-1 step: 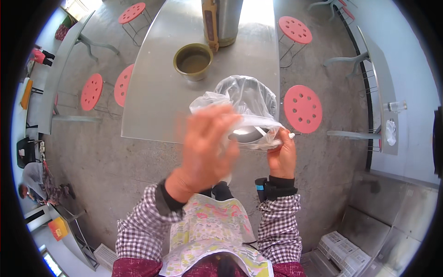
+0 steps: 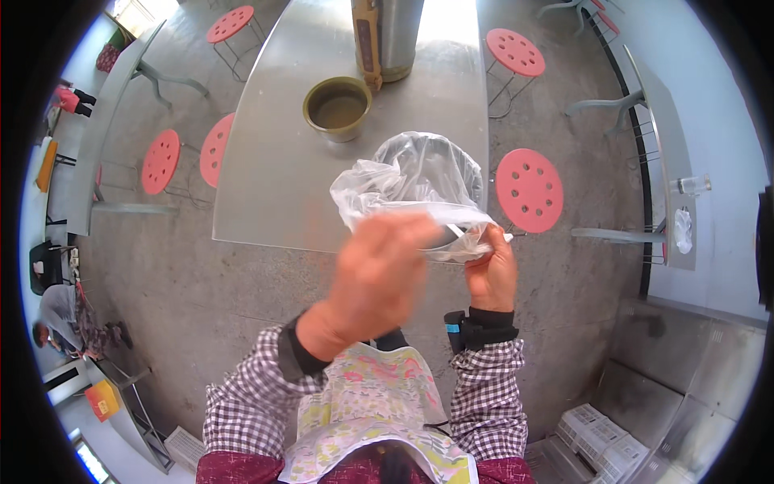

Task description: The person pours water from a thermos into a cup, retrieves a plastic bag and a metal bowl from a cabinet, and washes the bowl and a spoon in a sink. They then receive soup in the bowl from another person, place an onion into the plastic bag, and uncover a basket of buns.

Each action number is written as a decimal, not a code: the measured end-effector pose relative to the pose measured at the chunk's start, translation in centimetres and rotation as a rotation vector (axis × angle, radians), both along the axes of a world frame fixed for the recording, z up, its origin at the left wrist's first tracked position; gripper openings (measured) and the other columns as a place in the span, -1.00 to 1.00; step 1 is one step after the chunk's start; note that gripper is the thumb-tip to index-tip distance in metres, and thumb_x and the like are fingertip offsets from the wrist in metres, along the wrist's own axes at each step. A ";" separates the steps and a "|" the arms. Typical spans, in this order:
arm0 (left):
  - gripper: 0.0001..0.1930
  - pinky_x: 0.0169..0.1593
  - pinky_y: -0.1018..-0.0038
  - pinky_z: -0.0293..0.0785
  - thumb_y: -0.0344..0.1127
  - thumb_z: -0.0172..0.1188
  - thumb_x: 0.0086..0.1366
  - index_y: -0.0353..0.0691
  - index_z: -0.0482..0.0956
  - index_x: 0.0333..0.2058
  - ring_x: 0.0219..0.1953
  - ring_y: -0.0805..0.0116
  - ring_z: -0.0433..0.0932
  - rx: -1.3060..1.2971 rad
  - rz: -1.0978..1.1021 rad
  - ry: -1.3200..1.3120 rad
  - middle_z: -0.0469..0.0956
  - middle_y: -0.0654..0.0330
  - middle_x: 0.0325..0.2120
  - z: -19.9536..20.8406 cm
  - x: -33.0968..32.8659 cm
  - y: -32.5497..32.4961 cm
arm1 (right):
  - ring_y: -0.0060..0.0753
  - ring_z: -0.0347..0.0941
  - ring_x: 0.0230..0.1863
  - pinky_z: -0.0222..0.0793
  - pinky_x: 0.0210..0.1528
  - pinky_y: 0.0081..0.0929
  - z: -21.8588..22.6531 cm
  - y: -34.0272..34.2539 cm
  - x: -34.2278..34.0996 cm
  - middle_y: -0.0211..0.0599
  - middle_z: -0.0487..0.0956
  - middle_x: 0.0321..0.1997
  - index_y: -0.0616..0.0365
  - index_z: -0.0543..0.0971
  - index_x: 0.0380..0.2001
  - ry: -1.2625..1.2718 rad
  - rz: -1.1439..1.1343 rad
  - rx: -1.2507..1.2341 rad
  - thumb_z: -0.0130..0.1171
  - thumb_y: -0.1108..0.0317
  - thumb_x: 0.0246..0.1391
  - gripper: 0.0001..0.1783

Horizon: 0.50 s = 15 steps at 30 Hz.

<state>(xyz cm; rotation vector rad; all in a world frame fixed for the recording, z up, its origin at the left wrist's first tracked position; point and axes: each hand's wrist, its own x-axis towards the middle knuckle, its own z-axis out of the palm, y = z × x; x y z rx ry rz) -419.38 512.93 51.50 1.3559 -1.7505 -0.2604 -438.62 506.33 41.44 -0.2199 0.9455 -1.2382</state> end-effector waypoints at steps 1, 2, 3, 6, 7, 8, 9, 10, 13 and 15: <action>-0.67 -0.01 0.26 0.42 -0.49 0.17 0.05 -0.27 0.54 -0.14 -0.13 0.07 0.51 0.044 -0.125 0.044 0.55 0.09 -0.15 -1.4 -0.8 0.2 | -0.50 0.46 -0.11 0.42 -0.05 -0.46 0.2 0.1 0.2 -0.35 0.52 -0.15 0.18 0.44 -0.11 -0.003 0.000 -0.003 0.09 0.41 0.21 -0.80; -0.67 -0.01 0.26 0.42 -0.49 0.17 0.05 -0.27 0.54 -0.14 -0.13 0.07 0.51 0.043 -0.118 0.038 0.55 0.09 -0.15 -2.8 -1.2 0.1 | -0.49 0.46 -0.11 0.42 -0.05 -0.45 0.4 0.4 0.6 -0.34 0.52 -0.16 0.18 0.44 -0.13 -0.070 0.003 0.017 0.08 0.40 0.21 -0.82; -0.69 -0.03 0.26 0.43 -0.48 0.18 0.05 -0.27 0.54 -0.16 -0.15 0.08 0.51 0.130 -0.062 -0.021 0.55 0.10 -0.18 -4.5 -1.5 -0.1 | -0.48 0.46 -0.10 0.41 -0.04 -0.45 0.8 0.7 1.0 -0.33 0.53 -0.16 0.18 0.45 -0.15 -0.132 0.002 0.036 0.07 0.39 0.22 -0.84; -0.72 -0.04 0.24 0.41 -0.43 0.21 0.06 -0.25 0.55 -0.19 -0.14 0.09 0.50 0.203 0.042 -0.167 0.55 0.11 -0.21 -7.8 -1.3 -0.3 | -0.51 0.45 -0.12 0.39 -0.02 -0.48 3.1 3.1 2.1 -0.32 0.53 -0.15 0.19 0.47 -0.20 0.279 -0.003 -0.172 0.06 0.43 0.21 -0.88; -0.74 -0.03 0.21 0.39 -0.40 0.23 0.07 -0.23 0.56 -0.21 -0.12 0.09 0.49 0.184 0.069 -0.247 0.54 0.11 -0.22 -7.7 -1.5 -0.4 | -0.51 0.45 -0.12 0.39 -0.02 -0.48 3.5 3.9 2.1 -0.32 0.53 -0.15 0.19 0.47 -0.20 0.283 -0.011 -0.169 0.06 0.43 0.21 -0.88; -0.74 -0.03 0.21 0.39 -0.40 0.23 0.07 -0.23 0.56 -0.21 -0.12 0.09 0.49 0.185 0.062 -0.246 0.54 0.11 -0.22 -7.5 -1.7 -0.4 | -0.53 0.44 -0.12 0.38 -0.02 -0.50 3.8 4.6 2.1 -0.31 0.54 -0.14 0.20 0.48 -0.22 0.418 -0.019 -0.264 0.05 0.45 0.20 -0.89; -0.76 0.03 0.13 0.33 -0.38 0.20 0.04 -0.22 0.56 -0.26 -0.07 0.08 0.47 0.186 0.085 -0.318 0.54 0.12 -0.20 -7.1 -1.8 -0.3 | -0.55 0.43 -0.13 0.36 -0.02 -0.51 4.0 5.2 2.1 -0.30 0.54 -0.13 0.21 0.49 -0.24 0.551 -0.024 -0.358 0.05 0.46 0.20 -0.91; -0.78 0.09 0.05 0.27 -0.36 0.18 0.01 -0.21 0.57 -0.30 -0.02 0.07 0.45 0.179 0.105 -0.391 0.54 0.12 -0.18 -6.5 -1.9 -0.5 | -0.58 0.42 -0.15 0.35 -0.02 -0.55 4.1 5.6 2.2 -0.30 0.54 -0.13 0.23 0.50 -0.25 0.610 -0.030 -0.378 0.05 0.47 0.20 -0.91; -0.73 0.16 -0.13 0.11 -0.32 0.20 0.01 -0.17 0.59 -0.25 0.09 0.02 0.38 0.118 0.216 -0.470 0.53 0.11 -0.11 -7.4 -1.6 -0.4 | -0.55 0.44 -0.15 0.38 -0.02 -0.52 2.8 6.3 1.5 -0.32 0.54 -0.15 0.21 0.48 -0.24 0.486 -0.118 -0.266 0.05 0.44 0.22 -0.91; -0.73 0.17 -0.15 0.08 -0.31 0.20 0.01 -0.15 0.60 -0.25 0.11 -0.01 0.36 0.151 0.198 -0.527 0.53 0.11 -0.10 -7.8 -1.3 -0.3 | -0.54 0.46 -0.16 0.39 -0.03 -0.52 2.8 6.4 0.9 -0.33 0.54 -0.17 0.20 0.47 -0.22 0.304 -0.155 -0.187 0.05 0.44 0.23 -0.91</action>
